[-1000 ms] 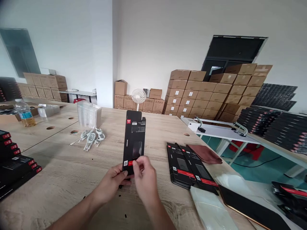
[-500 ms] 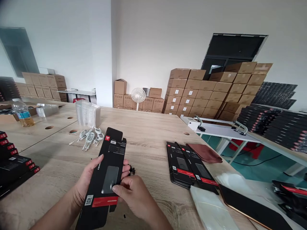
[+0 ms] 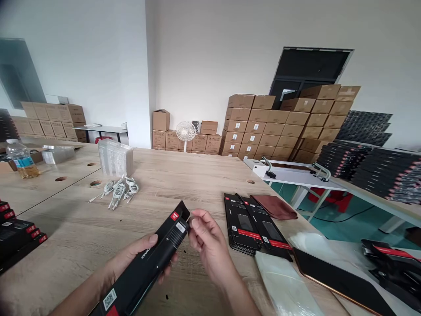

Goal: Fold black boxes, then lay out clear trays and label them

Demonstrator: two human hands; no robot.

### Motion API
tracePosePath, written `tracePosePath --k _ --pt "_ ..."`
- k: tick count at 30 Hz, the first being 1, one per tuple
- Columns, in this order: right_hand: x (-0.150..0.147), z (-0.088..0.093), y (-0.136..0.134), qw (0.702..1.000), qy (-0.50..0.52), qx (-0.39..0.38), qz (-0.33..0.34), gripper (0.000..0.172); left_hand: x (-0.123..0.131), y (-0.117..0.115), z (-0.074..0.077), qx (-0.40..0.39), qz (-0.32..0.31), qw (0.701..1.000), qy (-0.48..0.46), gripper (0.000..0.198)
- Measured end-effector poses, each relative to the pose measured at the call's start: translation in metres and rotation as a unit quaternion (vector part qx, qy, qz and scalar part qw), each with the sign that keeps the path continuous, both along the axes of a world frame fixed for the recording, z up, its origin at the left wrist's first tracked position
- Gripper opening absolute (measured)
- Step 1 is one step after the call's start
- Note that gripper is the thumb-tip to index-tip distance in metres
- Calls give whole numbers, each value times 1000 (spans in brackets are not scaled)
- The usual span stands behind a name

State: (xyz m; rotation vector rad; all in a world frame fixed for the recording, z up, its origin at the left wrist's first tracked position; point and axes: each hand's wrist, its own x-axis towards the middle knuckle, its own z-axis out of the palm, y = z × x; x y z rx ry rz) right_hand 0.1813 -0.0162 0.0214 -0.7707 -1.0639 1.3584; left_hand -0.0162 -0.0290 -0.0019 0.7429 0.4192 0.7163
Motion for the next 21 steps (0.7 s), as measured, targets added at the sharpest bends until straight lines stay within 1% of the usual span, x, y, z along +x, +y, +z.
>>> tracePosePath --k 1,2,3,4,5,6,7,8,9,10,11,12,13,14,15,16,17,18,20,21 --pt "1 -2 0 1000 26 -4 4 33 2 2 -4 -15 -26 999 -33 56" --pt "1 -5 -1 999 37 -6 26 35 4 4 -9 -27 -57 996 -64 64" --pt "1 -10 -2 997 38 -12 68 36 7 5 -13 -37 -92 991 -85 72" --pt "-1 -15 -4 992 31 -22 124 39 10 5 -17 -43 -124 987 -94 80" --pt "-3 -20 -6 983 23 -35 178 43 13 5 -19 -47 -149 984 -89 85" --pt "-6 -26 -8 975 19 -51 214 47 15 3 -20 -48 -164 983 -74 89" --pt "-8 -30 -9 973 20 -68 222 49 17 1 -18 -44 -164 984 -53 91" --pt "-10 -33 -9 975 23 -84 205 49 18 -2 -15 -35 -146 988 -27 92" --pt "-11 -34 -8 981 26 -94 170 46 18 -6 -10 -12 -106 994 7 90" --pt "-11 -33 -6 987 28 -96 126 43 17 -10 -4 30 -46 997 54 85" --pt "-10 -31 -4 992 25 -88 84 39 16 -13 2 90 21 990 111 76" --pt "-9 -27 -1 996 16 -74 50 36 14 -15 8 161 84 968 176 67" --pt "-7 -24 2 998 1 -59 26 35 12 -17 13 233 128 934 238 57" --pt "-6 -20 4 999 -17 -47 9 34 11 -17 16 294 151 899 288 47" --pt "-5 -18 5 999 -35 -41 0 35 10 -17 17 331 153 875 317 39" --pt "-6 -16 4 998 -53 -45 0 36 10 -15 17 340 146 870 326 35" --pt "-8 -16 3 996 -69 -54 13 37 10 -13 17 325 145 879 317 33" --pt "-12 -17 0 994 -80 -62 37 39 9 -9 16 292 160 896 294 32" --pt "-22 -20 -7 988 -93 -62 103 40 6 -1 14 200 222 925 234 34" --pt "-27 -22 -11 984 -95 -57 139 40 3 3 14 154 257 932 206 35"
